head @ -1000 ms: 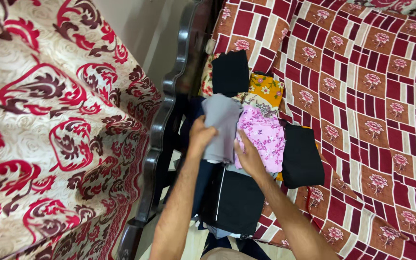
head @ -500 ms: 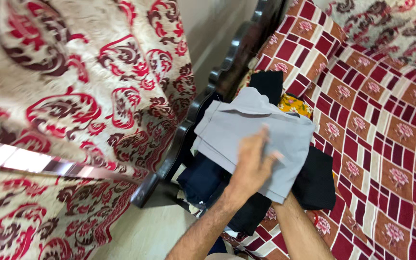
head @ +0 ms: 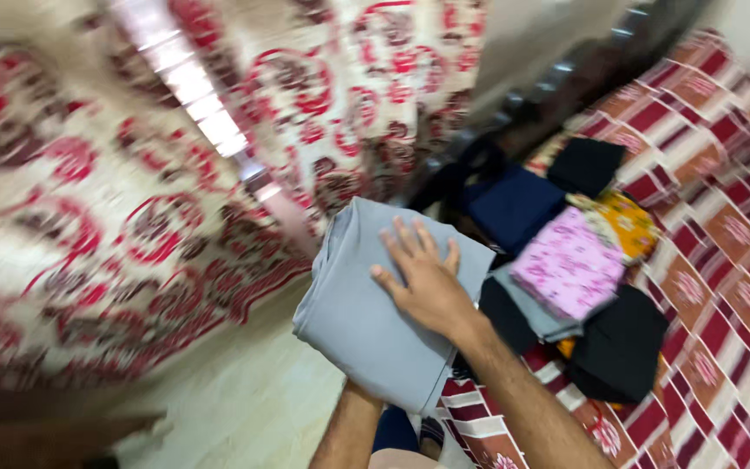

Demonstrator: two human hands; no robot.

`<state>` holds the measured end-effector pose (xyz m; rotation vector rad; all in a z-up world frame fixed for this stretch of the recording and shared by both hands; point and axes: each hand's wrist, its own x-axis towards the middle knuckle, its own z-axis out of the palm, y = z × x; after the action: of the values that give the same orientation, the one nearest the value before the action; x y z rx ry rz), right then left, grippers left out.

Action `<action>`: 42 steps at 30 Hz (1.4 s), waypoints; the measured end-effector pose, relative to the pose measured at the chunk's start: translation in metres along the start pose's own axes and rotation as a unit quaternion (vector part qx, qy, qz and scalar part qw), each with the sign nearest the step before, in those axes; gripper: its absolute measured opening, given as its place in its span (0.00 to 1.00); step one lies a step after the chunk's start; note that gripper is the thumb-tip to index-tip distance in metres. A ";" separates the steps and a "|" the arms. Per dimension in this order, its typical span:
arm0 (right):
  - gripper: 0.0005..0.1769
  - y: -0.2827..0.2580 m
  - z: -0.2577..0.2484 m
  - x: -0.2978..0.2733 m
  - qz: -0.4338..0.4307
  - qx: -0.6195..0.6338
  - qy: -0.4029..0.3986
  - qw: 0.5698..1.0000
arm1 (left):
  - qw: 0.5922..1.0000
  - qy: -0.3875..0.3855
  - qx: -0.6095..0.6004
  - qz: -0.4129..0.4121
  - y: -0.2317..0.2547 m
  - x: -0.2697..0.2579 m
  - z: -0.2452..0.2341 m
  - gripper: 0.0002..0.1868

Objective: The person organizes folded clothes by transferring them from a bed into a closet shelf, stacking different items together.

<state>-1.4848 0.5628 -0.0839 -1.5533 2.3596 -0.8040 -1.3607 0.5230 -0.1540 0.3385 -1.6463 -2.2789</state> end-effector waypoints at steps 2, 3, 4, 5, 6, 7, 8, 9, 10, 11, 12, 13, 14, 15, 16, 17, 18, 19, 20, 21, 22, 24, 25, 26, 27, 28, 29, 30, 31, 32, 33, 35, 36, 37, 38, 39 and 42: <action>0.40 -0.016 0.014 0.004 -0.047 0.000 0.006 0.999 | 0.993 0.033 -0.111 -0.009 -0.007 -0.039 -0.027 0.34; 0.42 -0.026 0.019 0.010 -0.072 0.001 0.026 0.997 | 0.987 0.048 -0.152 -0.005 -0.008 -0.056 -0.040 0.33; 0.42 -0.038 0.022 0.014 -0.094 0.003 0.014 0.995 | 0.981 0.066 -0.185 0.002 -0.008 -0.071 -0.052 0.33; 0.45 -0.051 0.025 0.019 -0.081 0.048 -0.026 0.995 | 0.975 0.081 -0.208 0.013 -0.008 -0.085 -0.065 0.33; 0.47 -0.065 0.029 0.024 -0.068 0.090 -0.068 0.991 | 0.968 0.094 -0.231 0.027 -0.008 -0.099 -0.077 0.33; 0.47 -0.081 0.034 0.028 -0.089 0.089 -0.079 0.989 | 0.962 0.107 -0.247 0.042 -0.006 -0.114 -0.090 0.33; 0.46 -0.097 0.040 0.032 -0.031 0.164 -0.187 0.968 | 0.956 0.119 -0.262 0.052 -0.006 -0.130 -0.100 0.33; 0.45 -0.113 0.049 0.036 0.030 0.229 -0.293 0.928 | 0.951 0.130 -0.273 0.066 -0.005 -0.147 -0.111 0.33; 0.45 -0.130 0.062 0.038 0.013 0.223 -0.307 0.925 | 0.945 0.141 -0.284 0.077 -0.004 -0.166 -0.123 0.33; 0.43 -0.148 0.077 0.039 0.048 0.271 -0.364 0.890 | 0.941 0.153 -0.288 0.089 -0.003 -0.185 -0.133 0.33; 0.42 -0.165 0.093 0.041 0.085 0.312 -0.420 0.848 | 0.937 0.165 -0.293 0.100 0.000 -0.203 -0.144 0.33; 0.42 -0.183 0.110 0.044 0.069 0.303 -0.438 0.843 | 0.931 0.180 -0.298 0.113 0.004 -0.223 -0.157 0.33; 0.41 -0.202 0.127 0.047 0.090 0.317 -0.469 0.819 | 0.925 0.197 -0.301 0.126 0.008 -0.244 -0.170 0.33; 0.40 -0.223 0.148 0.044 0.111 0.329 -0.500 0.793 | 0.918 0.214 -0.303 0.142 0.010 -0.270 -0.184 0.33; 0.40 -0.244 0.169 0.040 0.095 0.319 -0.520 0.787 | 0.910 0.231 -0.305 0.158 0.011 -0.297 -0.197 0.33; 0.39 -0.269 0.192 0.037 0.086 0.315 -0.542 0.774 | 0.903 0.247 -0.308 0.171 0.013 -0.325 -0.208 0.33; 0.37 -0.294 0.214 0.033 0.078 0.310 -0.565 0.761 | 0.893 0.265 -0.312 0.185 0.017 -0.354 -0.220 0.32; 0.37 -0.320 0.235 0.030 0.059 0.302 -0.582 0.753 | 0.885 0.281 -0.312 0.199 0.021 -0.380 -0.231 0.32; 0.37 -0.345 0.255 0.023 0.050 0.306 -0.592 0.744 | 0.877 0.297 -0.313 0.211 0.026 -0.407 -0.241 0.32; 0.36 -0.368 0.273 0.014 0.045 0.308 -0.600 0.737 | 0.864 0.317 -0.317 0.228 0.030 -0.434 -0.249 0.32; 0.36 -0.394 0.292 0.007 0.028 0.298 -0.615 0.729 | 0.852 0.333 -0.320 0.247 0.033 -0.463 -0.258 0.32; 0.34 -0.440 0.332 -0.007 0.055 0.315 -0.629 0.709 | 0.825 0.369 -0.326 0.277 0.035 -0.511 -0.270 0.32; 0.34 -0.462 0.347 -0.011 0.040 0.308 -0.641 0.702 | 0.813 0.384 -0.326 0.291 0.041 -0.533 -0.278 0.32; 0.32 -0.484 0.362 -0.017 0.052 0.339 -0.635 0.692 | 0.800 0.399 -0.327 0.307 0.048 -0.556 -0.287 0.32; 0.31 -0.504 0.376 -0.024 0.067 0.369 -0.628 0.682 | 0.785 0.415 -0.330 0.322 0.053 -0.579 -0.292 0.32; 0.31 -0.526 0.390 -0.028 0.056 0.361 -0.640 0.676 | 0.770 0.430 -0.329 0.338 0.058 -0.601 -0.299 0.32; 0.28 -0.544 0.403 -0.029 0.100 0.378 -0.653 0.648 | 0.753 0.445 -0.335 0.350 0.062 -0.619 -0.302 0.32; 0.25 -0.561 0.417 -0.032 0.144 0.394 -0.664 0.619 | 0.737 0.459 -0.336 0.365 0.067 -0.637 -0.306 0.32; 0.25 -0.578 0.428 -0.035 0.138 0.384 -0.674 0.616 | 0.715 0.479 -0.341 0.380 0.074 -0.654 -0.313 0.32; 0.26 -0.595 0.437 -0.035 0.140 0.412 -0.682 0.588 | 0.694 0.495 -0.343 0.395 0.081 -0.671 -0.317 0.32; 0.27 -0.611 0.444 -0.035 0.145 0.440 -0.687 0.560 | 0.674 0.508 -0.352 0.404 0.088 -0.687 -0.319 0.32; 0.27 -0.645 0.459 -0.033 0.124 0.434 -0.694 0.561 | 0.634 0.536 -0.370 0.417 0.102 -0.707 -0.321 0.32; 0.27 -0.661 0.467 -0.030 0.105 0.437 -0.692 0.565 | 0.615 0.548 -0.376 0.425 0.109 -0.715 -0.323 0.32; 0.27 -0.677 0.476 -0.028 0.104 0.430 -0.697 0.564 | 0.592 0.564 -0.389 0.425 0.116 -0.722 -0.327 0.32; 0.27 -0.693 0.484 -0.024 0.085 0.440 -0.698 0.558 | 0.565 0.585 -0.400 0.422 0.122 -0.730 -0.334 0.32; 0.27 -0.711 0.493 -0.020 0.064 0.451 -0.698 0.552 | 0.529 0.632 -0.398 0.402 0.125 -0.737 -0.341 0.36; 0.27 -0.761 0.513 -0.006 0.040 0.456 -0.688 0.564 | 0.575 0.684 -0.260 0.367 0.135 -0.758 -0.382 0.27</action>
<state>-0.6543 0.1730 -0.0975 -0.8513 0.5829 -0.3185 -0.5054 0.4376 -0.1366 0.7728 -0.1315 -1.0057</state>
